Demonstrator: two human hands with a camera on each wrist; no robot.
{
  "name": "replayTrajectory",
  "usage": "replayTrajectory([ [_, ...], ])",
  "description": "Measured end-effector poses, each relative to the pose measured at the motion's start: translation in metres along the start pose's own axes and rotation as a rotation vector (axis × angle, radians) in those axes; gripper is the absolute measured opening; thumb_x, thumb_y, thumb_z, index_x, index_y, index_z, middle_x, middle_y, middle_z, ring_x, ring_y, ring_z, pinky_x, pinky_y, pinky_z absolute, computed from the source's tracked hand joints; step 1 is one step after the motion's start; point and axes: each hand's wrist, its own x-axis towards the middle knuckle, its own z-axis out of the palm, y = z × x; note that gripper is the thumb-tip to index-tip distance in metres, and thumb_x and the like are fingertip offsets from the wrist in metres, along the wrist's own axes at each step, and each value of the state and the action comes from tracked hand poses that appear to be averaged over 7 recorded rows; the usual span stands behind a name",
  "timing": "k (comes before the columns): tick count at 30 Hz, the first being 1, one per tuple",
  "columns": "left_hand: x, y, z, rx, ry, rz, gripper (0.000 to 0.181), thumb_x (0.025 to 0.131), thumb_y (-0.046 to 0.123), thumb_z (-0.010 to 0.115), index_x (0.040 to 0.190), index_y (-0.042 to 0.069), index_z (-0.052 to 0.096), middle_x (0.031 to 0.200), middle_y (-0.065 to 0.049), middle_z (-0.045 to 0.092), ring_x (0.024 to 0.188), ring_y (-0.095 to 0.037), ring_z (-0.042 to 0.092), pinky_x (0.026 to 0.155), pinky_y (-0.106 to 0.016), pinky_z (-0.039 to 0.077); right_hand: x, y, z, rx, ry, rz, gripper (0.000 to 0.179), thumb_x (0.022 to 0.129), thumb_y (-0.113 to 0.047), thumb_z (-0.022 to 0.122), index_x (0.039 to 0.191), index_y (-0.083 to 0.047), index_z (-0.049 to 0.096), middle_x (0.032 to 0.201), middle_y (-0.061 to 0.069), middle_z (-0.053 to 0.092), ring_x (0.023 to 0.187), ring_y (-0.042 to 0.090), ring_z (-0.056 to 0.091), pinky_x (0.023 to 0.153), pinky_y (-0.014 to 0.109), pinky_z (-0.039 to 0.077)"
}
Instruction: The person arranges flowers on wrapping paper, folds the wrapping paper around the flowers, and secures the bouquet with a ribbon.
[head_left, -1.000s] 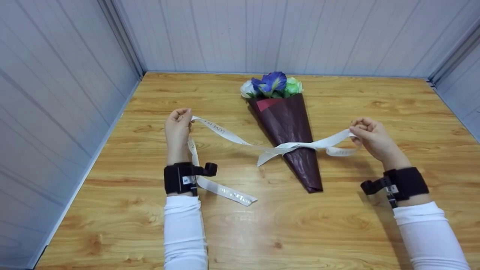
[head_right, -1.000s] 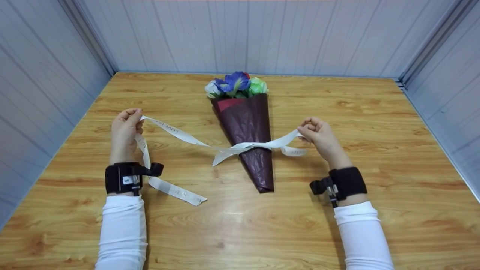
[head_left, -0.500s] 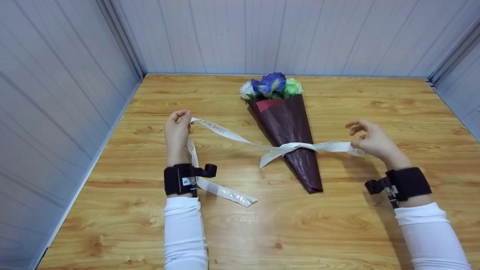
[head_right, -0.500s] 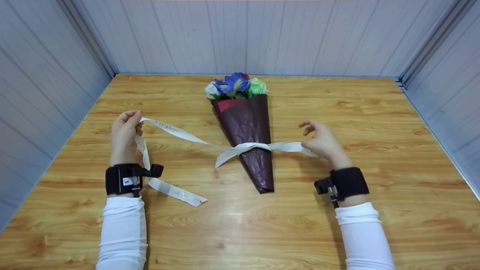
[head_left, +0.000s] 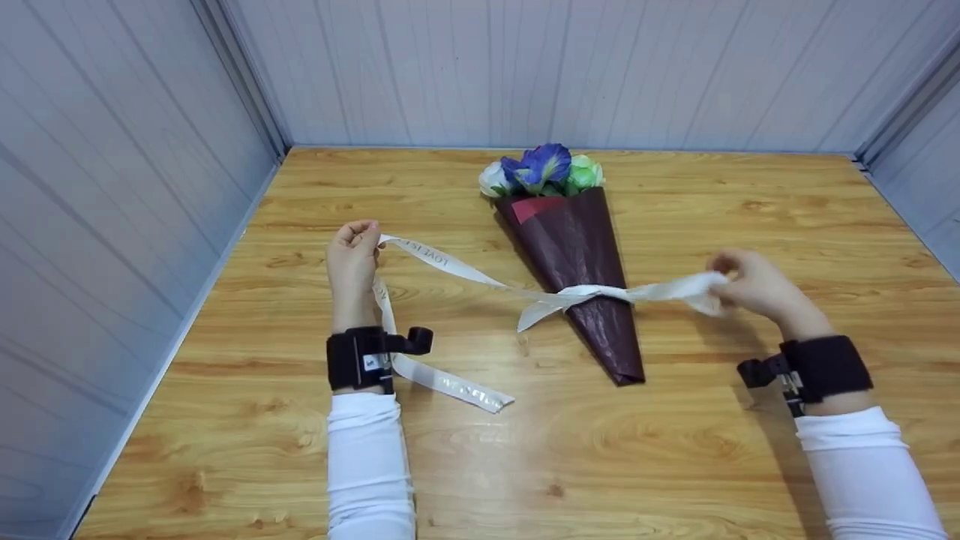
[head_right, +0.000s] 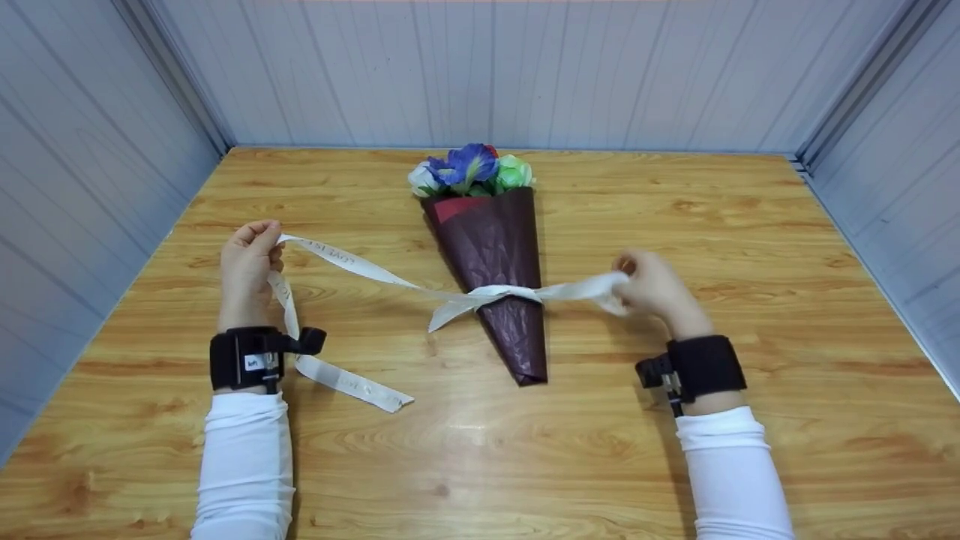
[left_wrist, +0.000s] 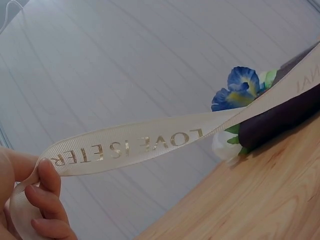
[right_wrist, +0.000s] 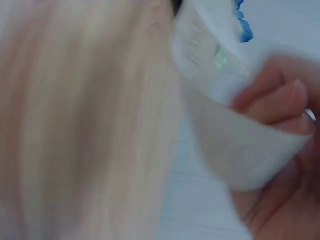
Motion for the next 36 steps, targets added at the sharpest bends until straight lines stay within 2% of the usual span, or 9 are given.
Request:
replayTrajectory([
  [2,0.002,0.000,-0.001,0.005,-0.009,-0.005,0.009,0.099,0.004,0.058,0.102,-0.005,0.060,0.063,0.006,0.052,0.057,-0.005,0.047,0.054,-0.016,0.033,0.002,0.001,0.005,0.219,0.218,0.031,0.014,0.095,0.004,0.051,0.107,0.010,0.053,0.093,0.012,0.057,0.056,0.006,0.054,0.055,0.021,0.051],
  [4,0.004,0.000,-0.002,0.010,-0.019,-0.008,0.012,0.099,0.003,0.058,0.105,-0.008,0.059,0.064,0.006,0.053,0.058,-0.005,0.047,0.054,-0.016,0.033,0.001,0.003,0.008,0.561,0.332,0.046,0.013,0.098,0.001,0.046,0.103,0.005,0.057,0.084,0.006,0.057,0.055,0.005,0.056,0.055,0.019,0.051],
  [8,0.008,0.000,-0.003,0.017,-0.038,-0.001,0.011,0.099,0.002,0.056,0.105,-0.008,0.059,0.065,0.006,0.053,0.059,-0.006,0.049,0.054,-0.016,0.033,0.001,0.004,0.010,1.101,0.271,0.082,0.030,0.103,-0.008,0.038,0.078,-0.010,0.054,0.058,-0.004,0.037,0.045,0.004,0.034,0.045,0.013,0.029],
  [12,0.013,0.001,-0.004,0.032,-0.052,0.003,0.011,0.099,0.003,0.057,0.104,-0.007,0.059,0.063,0.007,0.052,0.060,-0.006,0.050,0.055,-0.016,0.035,-0.001,0.001,0.013,1.043,0.264,0.071,0.036,0.104,-0.018,0.039,0.070,-0.012,0.051,0.053,-0.008,0.022,0.046,0.004,0.014,0.050,0.023,0.007],
  [16,0.018,0.000,-0.006,0.044,-0.059,0.006,0.013,0.099,0.004,0.058,0.105,-0.007,0.059,0.062,0.007,0.052,0.061,-0.007,0.050,0.056,-0.017,0.035,-0.003,-0.005,0.016,0.929,0.414,0.099,0.036,0.101,-0.019,0.047,0.068,-0.012,0.061,0.046,-0.010,0.033,0.042,0.002,0.021,0.048,0.025,0.010],
  [21,0.023,0.000,-0.010,0.048,-0.061,0.011,0.010,0.099,0.005,0.058,0.101,-0.005,0.059,0.062,0.006,0.052,0.058,-0.006,0.046,0.054,-0.016,0.033,-0.005,-0.012,0.020,0.926,0.496,0.114,0.036,0.099,-0.015,0.047,0.067,-0.010,0.064,0.047,-0.008,0.036,0.045,0.006,0.020,0.047,0.025,0.012],
  [26,0.029,0.001,-0.012,0.016,-0.059,0.006,0.005,0.099,0.003,0.057,0.096,-0.001,0.059,0.062,0.006,0.051,0.054,-0.006,0.040,0.052,-0.016,0.030,-0.009,-0.016,0.023,0.976,0.360,0.043,0.045,0.101,-0.001,0.035,0.071,-0.009,0.068,0.057,-0.002,0.053,0.048,0.006,0.045,0.049,0.018,0.037],
  [32,0.031,0.001,-0.013,0.014,-0.049,0.000,0.006,0.100,0.003,0.057,0.096,-0.001,0.059,0.062,0.005,0.051,0.053,-0.006,0.039,0.051,-0.015,0.030,-0.009,-0.016,0.026,1.381,0.036,-0.208,0.052,0.110,-0.010,0.024,0.073,0.000,0.059,0.064,0.010,0.060,0.057,0.016,0.056,0.058,0.023,0.041],
  [36,0.031,0.000,-0.012,0.013,-0.048,-0.005,0.006,0.100,0.004,0.057,0.096,-0.001,0.059,0.062,0.004,0.051,0.053,-0.006,0.039,0.050,-0.015,0.030,-0.007,-0.014,0.028,1.556,-0.144,-0.419,0.055,0.109,-0.009,0.020,0.073,0.009,0.057,0.104,0.022,0.068,0.089,0.028,0.068,0.081,0.031,0.053],
])
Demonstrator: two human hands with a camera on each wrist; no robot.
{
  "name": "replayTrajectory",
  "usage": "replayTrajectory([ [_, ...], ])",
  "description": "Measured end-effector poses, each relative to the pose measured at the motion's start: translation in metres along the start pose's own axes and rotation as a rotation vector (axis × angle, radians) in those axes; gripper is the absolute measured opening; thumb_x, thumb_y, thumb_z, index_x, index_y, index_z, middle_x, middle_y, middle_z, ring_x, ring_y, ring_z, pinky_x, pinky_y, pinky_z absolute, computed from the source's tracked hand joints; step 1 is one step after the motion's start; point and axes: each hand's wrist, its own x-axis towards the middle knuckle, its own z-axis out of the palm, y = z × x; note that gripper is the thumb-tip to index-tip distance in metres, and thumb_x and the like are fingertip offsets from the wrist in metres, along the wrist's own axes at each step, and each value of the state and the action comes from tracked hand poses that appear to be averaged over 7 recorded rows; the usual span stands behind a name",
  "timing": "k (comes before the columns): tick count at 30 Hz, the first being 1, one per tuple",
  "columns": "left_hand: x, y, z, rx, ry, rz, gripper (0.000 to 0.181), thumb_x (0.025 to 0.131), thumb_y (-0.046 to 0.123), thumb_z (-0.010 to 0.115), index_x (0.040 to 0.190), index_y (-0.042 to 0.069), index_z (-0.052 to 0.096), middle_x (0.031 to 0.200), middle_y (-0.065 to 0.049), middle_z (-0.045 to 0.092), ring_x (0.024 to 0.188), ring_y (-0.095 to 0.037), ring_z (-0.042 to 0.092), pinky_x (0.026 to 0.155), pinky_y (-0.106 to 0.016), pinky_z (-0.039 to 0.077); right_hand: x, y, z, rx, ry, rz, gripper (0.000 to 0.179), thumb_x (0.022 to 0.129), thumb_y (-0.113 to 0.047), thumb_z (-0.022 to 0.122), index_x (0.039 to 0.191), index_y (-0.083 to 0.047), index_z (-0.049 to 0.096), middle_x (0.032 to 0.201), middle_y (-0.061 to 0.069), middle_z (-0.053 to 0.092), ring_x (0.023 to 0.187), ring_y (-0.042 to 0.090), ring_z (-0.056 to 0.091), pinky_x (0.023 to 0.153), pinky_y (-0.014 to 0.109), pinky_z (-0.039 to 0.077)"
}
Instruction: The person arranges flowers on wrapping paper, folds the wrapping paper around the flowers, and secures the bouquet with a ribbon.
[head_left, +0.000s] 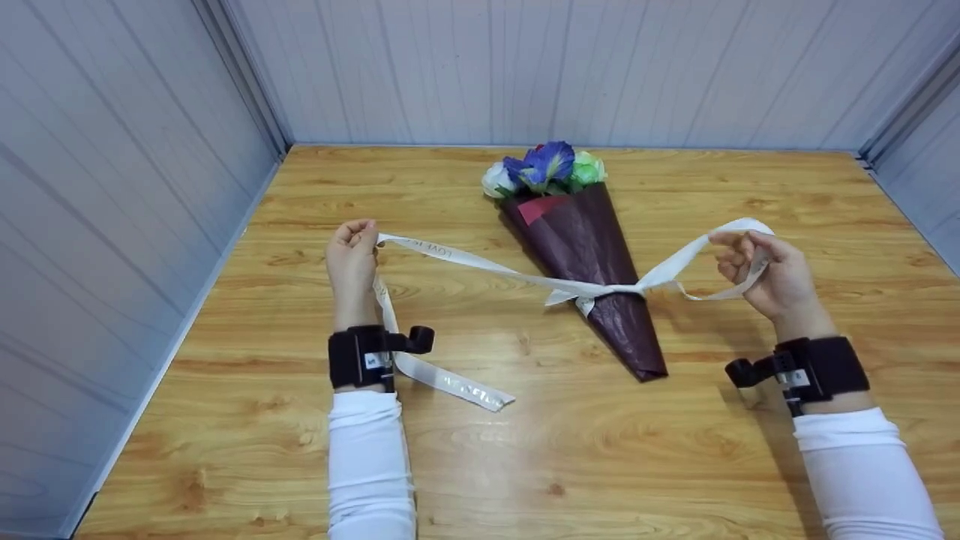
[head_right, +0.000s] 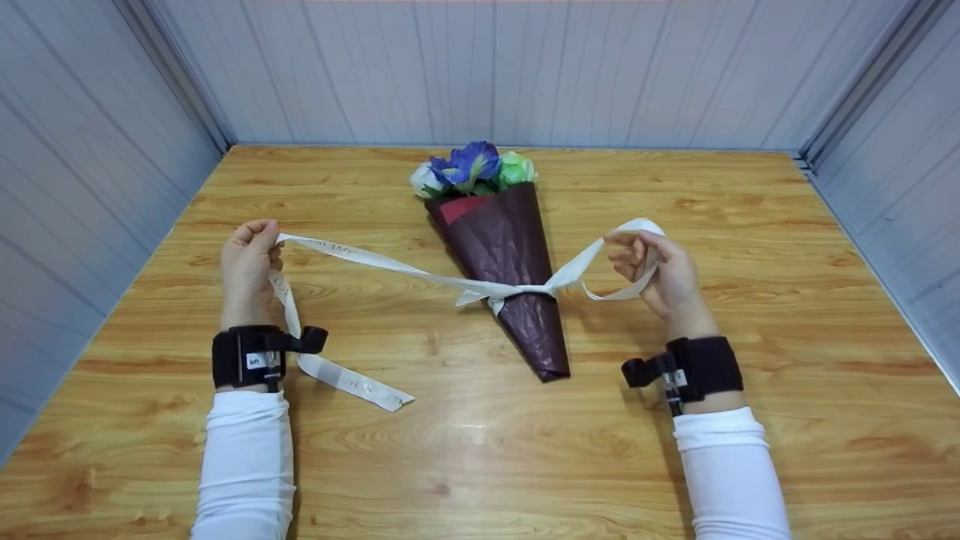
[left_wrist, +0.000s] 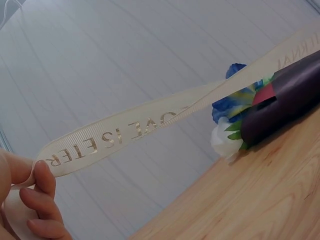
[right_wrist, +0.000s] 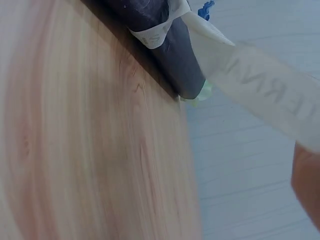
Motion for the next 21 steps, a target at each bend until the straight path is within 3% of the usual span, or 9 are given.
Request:
replayTrajectory([
  [2,0.000,-0.001,-0.001,0.002,-0.001,0.001,0.006,0.100,0.004,0.057,0.097,-0.001,0.059,0.062,0.004,0.052,0.053,-0.006,0.039,0.050,-0.016,0.030,0.000,0.002,-0.001,-0.025,-0.071,-0.027,0.057,0.108,-0.006,0.017,0.075,0.011,0.060,0.125,0.021,0.063,0.109,0.030,0.063,0.097,0.035,0.047],
  [5,0.000,-0.002,-0.001,-0.003,-0.005,0.008,0.007,0.100,0.004,0.057,0.097,-0.002,0.059,0.062,0.004,0.051,0.053,-0.006,0.039,0.051,-0.017,0.031,0.000,0.005,-0.002,-0.144,-0.112,-0.075,0.056,0.107,-0.004,0.019,0.083,0.010,0.067,0.142,0.012,0.054,0.132,0.025,0.045,0.117,0.036,0.021],
  [8,-0.001,-0.003,-0.002,-0.001,-0.011,0.008,0.006,0.099,0.003,0.057,0.095,-0.001,0.059,0.061,0.005,0.051,0.054,-0.006,0.042,0.052,-0.017,0.032,-0.003,0.010,0.000,-0.267,-0.106,-0.131,0.049,0.105,0.001,0.026,0.085,0.010,0.071,0.146,0.004,0.052,0.140,0.017,0.035,0.118,0.038,-0.009],
  [10,-0.001,-0.003,-0.002,-0.009,-0.014,0.008,0.006,0.099,0.002,0.058,0.093,0.000,0.059,0.061,0.005,0.052,0.055,-0.007,0.044,0.052,-0.017,0.032,-0.005,0.013,0.003,-0.313,-0.111,-0.153,0.048,0.104,0.004,0.029,0.086,0.010,0.072,0.147,0.001,0.051,0.141,0.015,0.032,0.114,0.040,-0.019],
  [12,-0.001,-0.003,-0.003,-0.007,-0.018,0.004,0.007,0.099,0.002,0.058,0.092,0.000,0.059,0.061,0.005,0.052,0.055,-0.007,0.044,0.052,-0.017,0.032,-0.006,0.015,0.006,-0.328,-0.122,-0.167,0.049,0.103,0.006,0.027,0.083,0.012,0.071,0.146,0.004,0.052,0.141,0.017,0.034,0.116,0.043,-0.013],
  [15,-0.001,-0.003,-0.005,-0.004,-0.024,0.004,0.007,0.099,0.002,0.058,0.093,0.000,0.059,0.062,0.005,0.053,0.055,-0.006,0.042,0.052,-0.016,0.031,-0.008,0.016,0.013,-0.415,-0.084,-0.117,0.048,0.108,-0.004,0.029,0.089,0.008,0.072,0.131,0.009,0.063,0.127,0.019,0.051,0.117,0.041,0.022],
  [17,-0.002,-0.003,-0.006,0.005,-0.028,0.003,0.006,0.099,0.003,0.058,0.094,-0.001,0.059,0.062,0.005,0.053,0.055,-0.006,0.041,0.051,-0.015,0.031,-0.010,0.015,0.018,-0.578,-0.003,-0.037,0.047,0.109,-0.013,0.032,0.090,0.003,0.072,0.104,0.007,0.070,0.095,0.014,0.065,0.092,0.027,0.048],
  [19,-0.002,-0.002,-0.007,0.006,-0.030,0.004,0.006,0.099,0.002,0.057,0.094,-0.001,0.059,0.063,0.004,0.053,0.054,-0.006,0.040,0.051,-0.015,0.031,-0.011,0.015,0.024,-0.817,0.085,0.072,0.045,0.109,-0.021,0.035,0.088,-0.001,0.069,0.076,0.000,0.063,0.062,0.007,0.056,0.061,0.017,0.045],
  [21,-0.002,-0.001,-0.009,0.000,-0.034,0.005,0.006,0.099,0.002,0.057,0.095,-0.001,0.059,0.063,0.004,0.052,0.054,-0.006,0.040,0.051,-0.015,0.030,-0.013,0.015,0.028,-1.056,0.162,0.172,0.042,0.109,-0.019,0.040,0.083,0.002,0.067,0.058,-0.005,0.048,0.046,0.005,0.037,0.047,0.022,0.031],
])
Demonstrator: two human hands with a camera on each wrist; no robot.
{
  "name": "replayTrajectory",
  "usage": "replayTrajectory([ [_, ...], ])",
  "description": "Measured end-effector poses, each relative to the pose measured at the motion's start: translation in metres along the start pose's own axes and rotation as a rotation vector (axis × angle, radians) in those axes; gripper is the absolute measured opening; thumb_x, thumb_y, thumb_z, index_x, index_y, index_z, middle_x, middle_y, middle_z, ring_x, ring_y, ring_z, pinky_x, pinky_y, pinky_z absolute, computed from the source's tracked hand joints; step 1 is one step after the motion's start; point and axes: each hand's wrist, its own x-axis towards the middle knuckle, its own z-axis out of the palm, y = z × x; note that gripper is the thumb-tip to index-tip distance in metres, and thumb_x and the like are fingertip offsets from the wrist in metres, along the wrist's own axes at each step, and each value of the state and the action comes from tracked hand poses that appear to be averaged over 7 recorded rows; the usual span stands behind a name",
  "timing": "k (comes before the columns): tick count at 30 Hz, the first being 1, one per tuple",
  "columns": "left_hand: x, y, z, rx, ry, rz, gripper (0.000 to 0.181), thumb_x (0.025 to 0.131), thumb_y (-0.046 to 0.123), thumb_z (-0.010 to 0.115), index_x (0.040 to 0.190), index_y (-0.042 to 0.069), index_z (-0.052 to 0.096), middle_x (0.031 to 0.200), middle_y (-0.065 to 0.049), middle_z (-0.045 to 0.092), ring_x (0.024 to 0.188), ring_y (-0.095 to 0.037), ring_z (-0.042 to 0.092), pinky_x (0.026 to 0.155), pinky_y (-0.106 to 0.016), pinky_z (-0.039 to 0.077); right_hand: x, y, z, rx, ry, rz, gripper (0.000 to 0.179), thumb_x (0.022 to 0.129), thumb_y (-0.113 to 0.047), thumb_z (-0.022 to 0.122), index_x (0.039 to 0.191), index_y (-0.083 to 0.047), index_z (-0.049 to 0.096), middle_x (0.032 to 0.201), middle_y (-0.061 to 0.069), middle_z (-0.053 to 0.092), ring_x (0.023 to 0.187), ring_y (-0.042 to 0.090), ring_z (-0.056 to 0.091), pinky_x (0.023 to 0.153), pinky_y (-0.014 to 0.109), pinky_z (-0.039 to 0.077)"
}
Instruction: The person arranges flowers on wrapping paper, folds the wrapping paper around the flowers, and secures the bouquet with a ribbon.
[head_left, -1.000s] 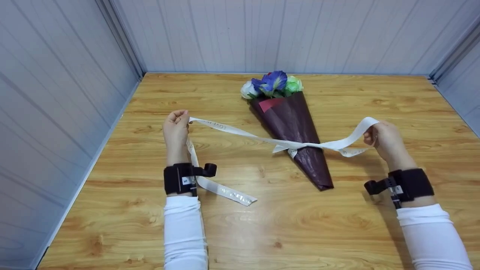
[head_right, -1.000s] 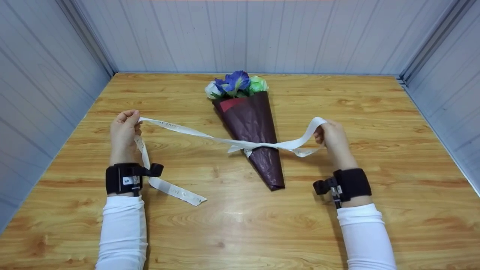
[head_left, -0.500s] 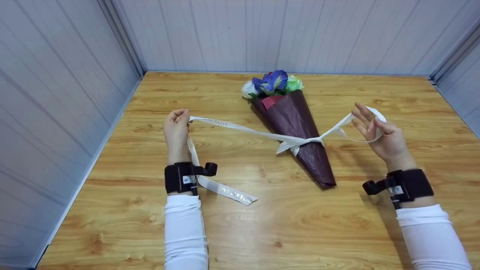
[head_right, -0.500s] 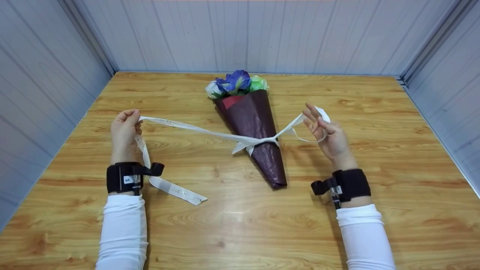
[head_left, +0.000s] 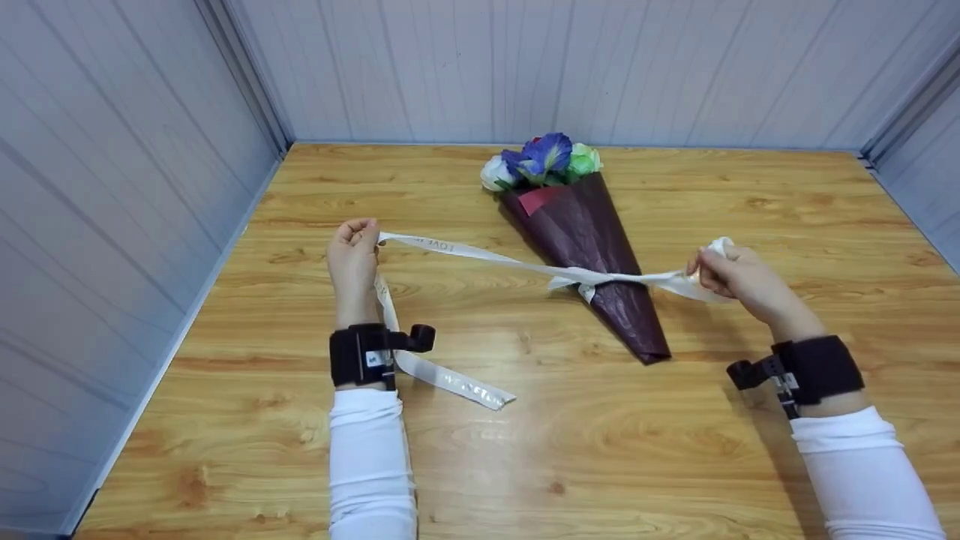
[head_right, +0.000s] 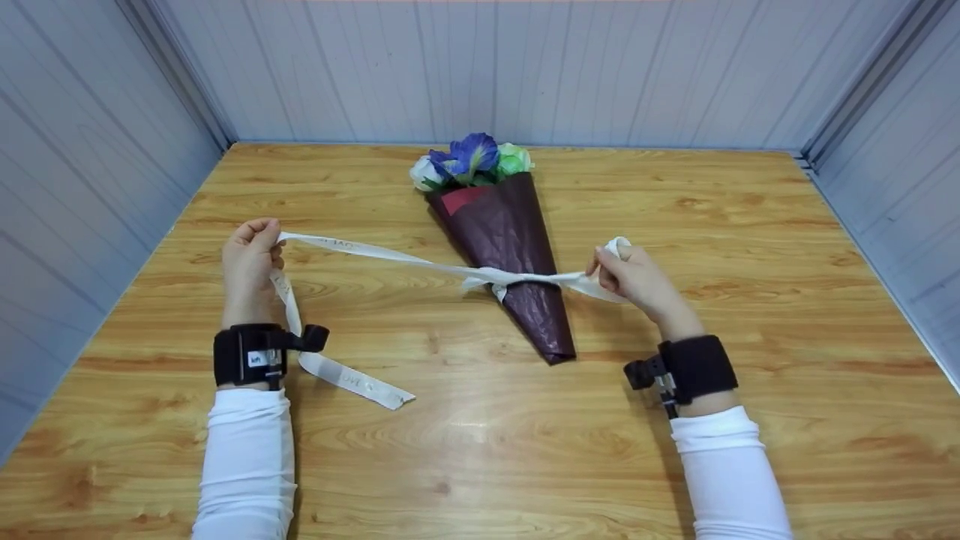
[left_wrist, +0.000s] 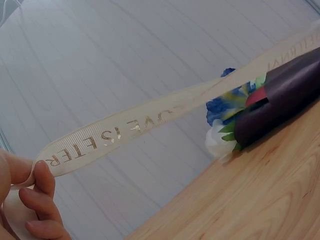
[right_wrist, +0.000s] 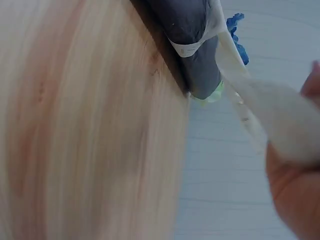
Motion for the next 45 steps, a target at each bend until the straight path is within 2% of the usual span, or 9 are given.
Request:
replayTrajectory([
  [5,-0.002,-0.002,0.001,0.006,0.024,0.005,0.006,0.099,0.003,0.057,0.098,-0.002,0.060,0.063,0.005,0.052,0.054,-0.006,0.040,0.051,-0.015,0.030,0.003,0.006,-0.010,-0.421,0.059,0.087,0.030,0.097,-0.005,0.050,0.072,0.010,0.056,0.062,-0.003,0.040,0.053,0.011,0.029,0.054,0.027,0.030],
  [8,-0.004,-0.003,0.001,0.020,0.054,0.005,0.005,0.099,0.003,0.058,0.097,0.000,0.061,0.063,0.005,0.052,0.056,-0.006,0.042,0.052,-0.015,0.031,0.002,0.012,-0.020,-0.515,0.073,0.100,0.024,0.090,-0.002,0.052,0.067,0.006,0.056,0.065,-0.003,0.042,0.055,0.010,0.029,0.057,0.026,0.032],
  [20,-0.011,-0.008,0.005,0.035,0.106,0.015,0.006,0.098,0.002,0.059,0.092,0.003,0.060,0.064,0.005,0.052,0.058,-0.008,0.044,0.053,-0.016,0.033,-0.001,0.035,-0.041,0.093,0.067,-0.011,0.043,0.095,0.008,0.040,0.062,0.000,0.066,0.046,-0.004,0.030,0.046,0.021,0.012,0.048,0.036,0.010],
  [24,-0.014,-0.006,0.006,0.090,0.009,-0.063,0.007,0.100,0.007,0.056,0.103,0.001,0.060,0.070,0.005,0.053,0.060,-0.008,0.046,0.054,-0.016,0.033,0.002,0.038,-0.039,0.209,0.019,-0.034,0.044,0.103,0.000,0.038,0.072,-0.006,0.070,0.052,0.002,0.028,0.049,0.021,0.012,0.049,0.035,0.006],
  [28,-0.018,-0.004,0.009,0.195,-0.144,-0.140,0.015,0.101,0.010,0.056,0.112,0.000,0.059,0.076,0.003,0.054,0.062,-0.007,0.048,0.055,-0.016,0.033,0.005,0.031,-0.035,0.141,-0.069,-0.057,0.044,0.110,-0.026,0.032,0.090,-0.006,0.066,0.055,0.000,0.033,0.048,0.022,0.015,0.049,0.038,0.008],
  [33,-0.027,-0.007,0.020,0.370,-0.398,-0.168,0.023,0.099,0.010,0.060,0.116,-0.005,0.060,0.086,0.000,0.056,0.068,-0.008,0.050,0.063,-0.019,0.039,0.008,0.011,-0.026,-0.089,-0.150,-0.058,0.039,0.110,-0.026,0.030,0.109,0.004,0.055,0.061,-0.002,0.039,0.046,0.017,0.023,0.044,0.035,0.016],
  [38,-0.035,-0.009,0.037,0.493,-0.550,-0.119,0.028,0.099,0.014,0.060,0.119,-0.005,0.062,0.093,-0.002,0.057,0.073,-0.012,0.053,0.070,-0.026,0.041,0.003,-0.018,-0.019,-0.496,-0.223,-0.088,0.020,0.093,0.004,0.049,0.087,0.006,0.068,0.062,-0.004,0.042,0.049,0.007,0.027,0.047,0.024,0.026],
  [41,-0.037,-0.011,0.043,0.521,-0.584,-0.101,0.028,0.100,0.014,0.060,0.120,-0.006,0.062,0.092,-0.002,0.057,0.072,-0.012,0.052,0.068,-0.025,0.038,0.002,-0.029,-0.013,-0.702,-0.130,-0.185,0.026,0.088,0.003,0.055,0.063,-0.003,0.059,0.056,-0.010,0.040,0.046,0.001,0.021,0.046,0.020,0.025],
  [45,-0.038,-0.012,0.045,0.505,-0.593,-0.089,0.027,0.100,0.010,0.058,0.119,-0.009,0.061,0.089,0.000,0.056,0.068,-0.010,0.050,0.062,-0.022,0.036,0.003,-0.033,-0.005,-0.652,0.112,-0.270,0.031,0.099,-0.007,0.056,0.070,0.003,0.063,0.050,-0.010,0.032,0.042,0.000,0.016,0.041,0.023,0.019],
])
